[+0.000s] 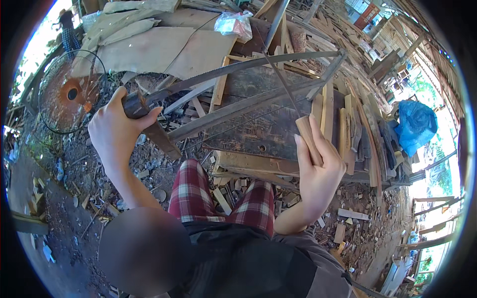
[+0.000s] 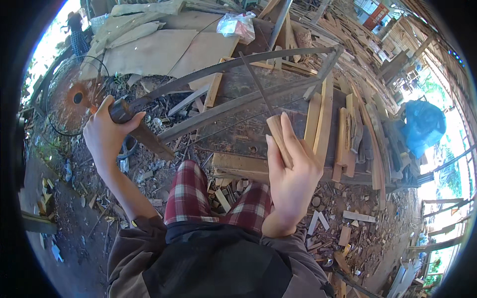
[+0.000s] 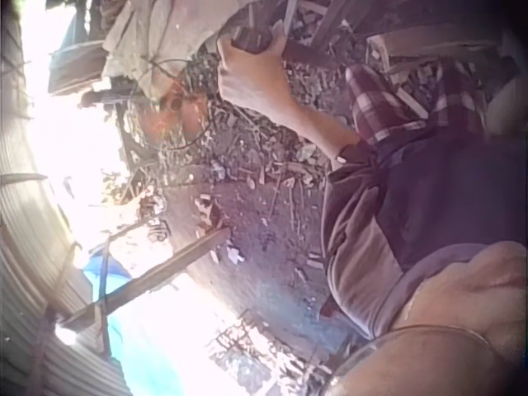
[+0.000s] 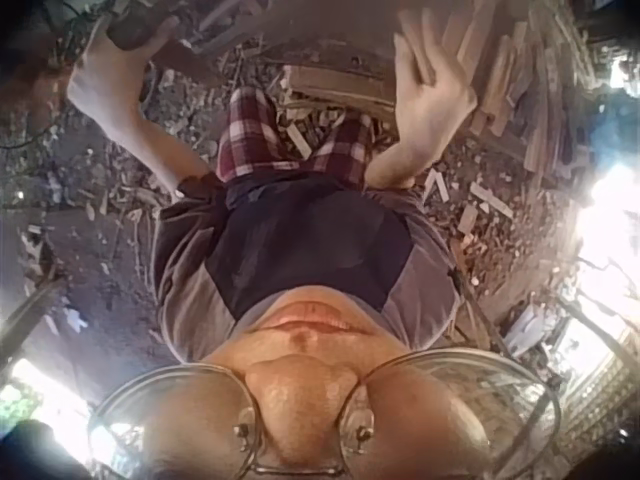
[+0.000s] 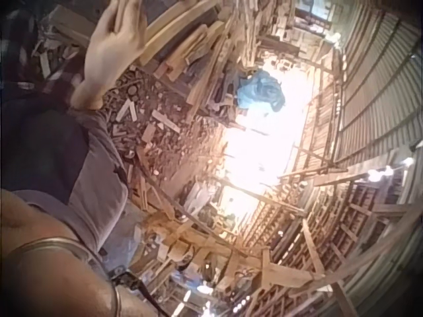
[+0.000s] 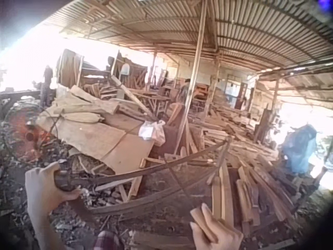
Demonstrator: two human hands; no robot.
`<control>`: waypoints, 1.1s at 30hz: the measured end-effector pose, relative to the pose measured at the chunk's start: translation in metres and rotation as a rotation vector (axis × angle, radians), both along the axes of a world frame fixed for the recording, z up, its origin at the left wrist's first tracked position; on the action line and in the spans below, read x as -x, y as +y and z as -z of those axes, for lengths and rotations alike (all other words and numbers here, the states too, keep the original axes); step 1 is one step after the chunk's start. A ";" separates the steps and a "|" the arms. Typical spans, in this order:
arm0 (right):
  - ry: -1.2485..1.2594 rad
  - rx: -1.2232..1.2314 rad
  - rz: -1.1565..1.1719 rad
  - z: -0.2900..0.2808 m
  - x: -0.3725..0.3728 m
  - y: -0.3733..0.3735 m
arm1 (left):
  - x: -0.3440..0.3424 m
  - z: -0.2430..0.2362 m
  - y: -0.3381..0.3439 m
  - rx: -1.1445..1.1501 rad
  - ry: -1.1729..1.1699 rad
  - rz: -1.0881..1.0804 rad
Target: Sawing and chiseling a piece of lumber in a workshop.
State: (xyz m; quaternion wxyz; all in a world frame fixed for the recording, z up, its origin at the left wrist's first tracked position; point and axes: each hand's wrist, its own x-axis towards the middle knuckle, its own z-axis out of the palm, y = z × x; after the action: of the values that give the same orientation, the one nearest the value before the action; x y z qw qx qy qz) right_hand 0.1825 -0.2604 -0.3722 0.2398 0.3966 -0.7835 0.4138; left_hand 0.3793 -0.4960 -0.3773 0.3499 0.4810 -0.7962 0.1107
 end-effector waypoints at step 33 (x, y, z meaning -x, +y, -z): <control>-0.105 -0.032 0.034 -0.010 -0.009 -0.019 | 0.002 0.000 0.004 -0.005 0.003 -0.012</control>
State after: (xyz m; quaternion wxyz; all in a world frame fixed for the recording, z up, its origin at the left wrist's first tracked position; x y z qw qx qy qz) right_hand 0.1920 -0.2790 -0.3626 0.1989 0.3647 -0.8082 0.4175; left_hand 0.3771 -0.4919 -0.3775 0.3494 0.4868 -0.7930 0.1099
